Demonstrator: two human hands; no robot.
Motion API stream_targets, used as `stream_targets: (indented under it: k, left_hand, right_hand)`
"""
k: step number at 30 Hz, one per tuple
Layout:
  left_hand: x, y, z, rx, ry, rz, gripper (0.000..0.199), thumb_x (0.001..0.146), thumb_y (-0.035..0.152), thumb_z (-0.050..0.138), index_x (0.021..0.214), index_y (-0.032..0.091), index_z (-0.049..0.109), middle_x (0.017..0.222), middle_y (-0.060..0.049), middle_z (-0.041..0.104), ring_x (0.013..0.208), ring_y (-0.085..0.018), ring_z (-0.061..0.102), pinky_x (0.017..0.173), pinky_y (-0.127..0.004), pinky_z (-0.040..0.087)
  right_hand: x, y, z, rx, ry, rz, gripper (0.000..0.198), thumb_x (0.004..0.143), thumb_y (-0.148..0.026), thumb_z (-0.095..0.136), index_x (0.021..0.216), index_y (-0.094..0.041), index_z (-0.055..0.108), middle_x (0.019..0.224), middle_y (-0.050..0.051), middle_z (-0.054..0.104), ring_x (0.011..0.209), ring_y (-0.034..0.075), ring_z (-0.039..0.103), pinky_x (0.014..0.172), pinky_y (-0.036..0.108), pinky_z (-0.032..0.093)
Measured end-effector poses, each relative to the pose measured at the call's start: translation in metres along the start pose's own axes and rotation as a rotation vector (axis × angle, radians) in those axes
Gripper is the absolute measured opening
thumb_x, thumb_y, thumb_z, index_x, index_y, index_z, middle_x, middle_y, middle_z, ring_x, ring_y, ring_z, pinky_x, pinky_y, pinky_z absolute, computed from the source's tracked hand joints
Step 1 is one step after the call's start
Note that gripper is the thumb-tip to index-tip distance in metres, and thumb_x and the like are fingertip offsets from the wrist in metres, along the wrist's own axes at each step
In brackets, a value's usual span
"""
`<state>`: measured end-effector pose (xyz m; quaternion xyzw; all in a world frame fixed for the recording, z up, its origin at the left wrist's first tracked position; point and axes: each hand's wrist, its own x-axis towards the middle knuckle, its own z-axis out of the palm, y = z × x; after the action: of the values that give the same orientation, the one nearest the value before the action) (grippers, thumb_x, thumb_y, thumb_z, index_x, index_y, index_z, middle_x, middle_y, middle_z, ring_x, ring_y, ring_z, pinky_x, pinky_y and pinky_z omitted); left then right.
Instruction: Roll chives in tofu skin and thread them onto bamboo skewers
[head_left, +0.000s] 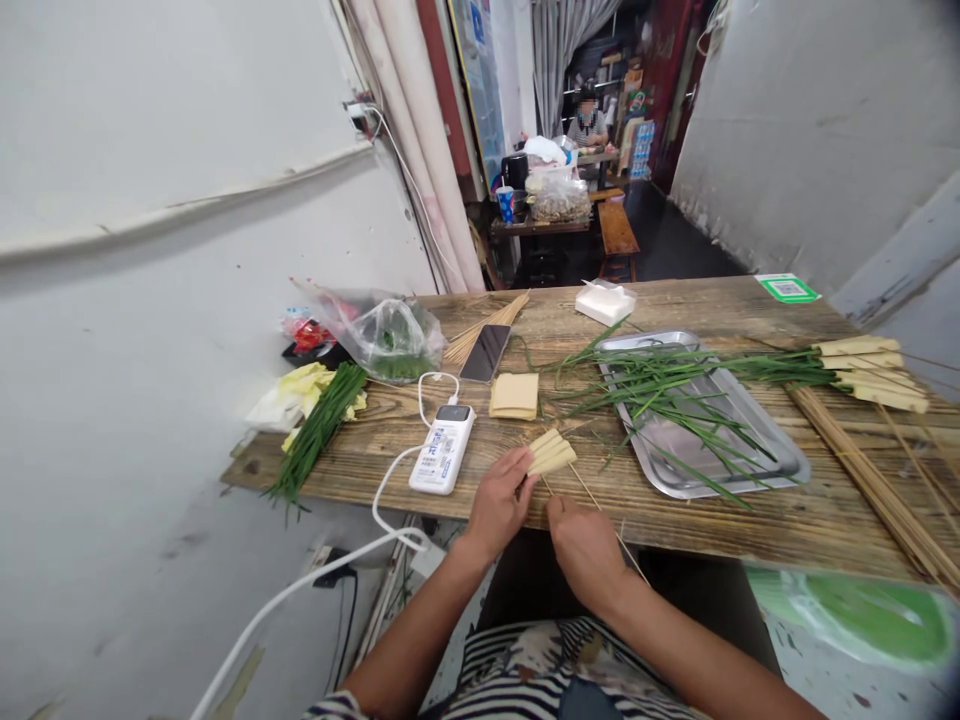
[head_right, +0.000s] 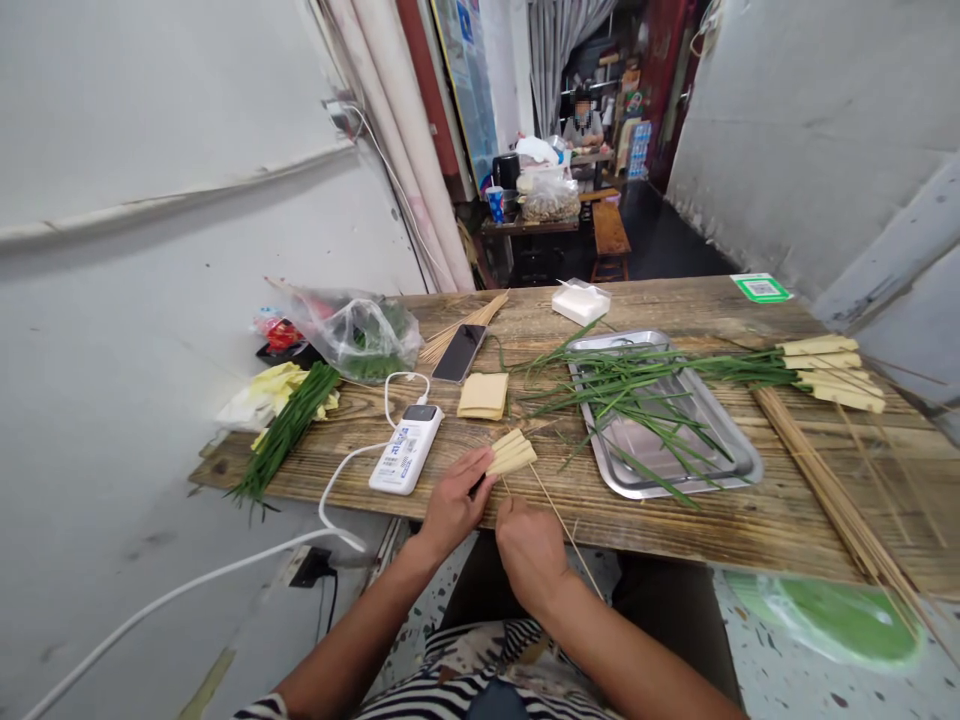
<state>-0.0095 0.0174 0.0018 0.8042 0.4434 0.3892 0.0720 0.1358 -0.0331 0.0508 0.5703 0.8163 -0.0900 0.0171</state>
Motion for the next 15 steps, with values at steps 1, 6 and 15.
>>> stream_targets:
  k: [1,6,15]
  left_hand:
    - [0.0,0.0,0.0,-0.002,0.008,-0.005,0.029,0.088,0.02,0.052,0.116,0.017,0.062,0.114,-0.012,0.066,0.109,-0.021,0.061,0.096,-0.041,0.052]
    - [-0.005,0.001,-0.001,0.006,0.041,-0.023,0.029,0.089,0.026,0.052,0.116,0.018,0.062,0.115,-0.01,0.067,0.108,-0.022,0.062,0.095,-0.042,0.052]
    - [-0.011,-0.02,0.006,0.029,0.076,0.062,0.033,0.087,0.04,0.055,0.109,0.018,0.067,0.113,-0.009,0.068,0.103,-0.023,0.065,0.092,-0.04,0.054]
  right_hand:
    - [-0.001,0.001,0.0,-0.001,0.007,0.002,0.019,0.085,-0.002,0.043,0.089,-0.012,0.058,0.08,0.012,0.066,0.069,0.021,0.065,0.056,0.028,0.043]
    - [-0.03,0.018,-0.001,0.007,0.181,0.11,0.012,0.08,-0.02,0.062,0.091,-0.015,0.062,0.095,0.012,0.062,0.092,0.027,0.058,0.077,0.038,0.046]
    - [-0.073,0.029,0.024,0.138,0.061,0.333,0.016,0.085,-0.019,0.053,0.094,-0.015,0.065,0.101,0.012,0.061,0.08,0.022,0.062,0.066,0.031,0.044]
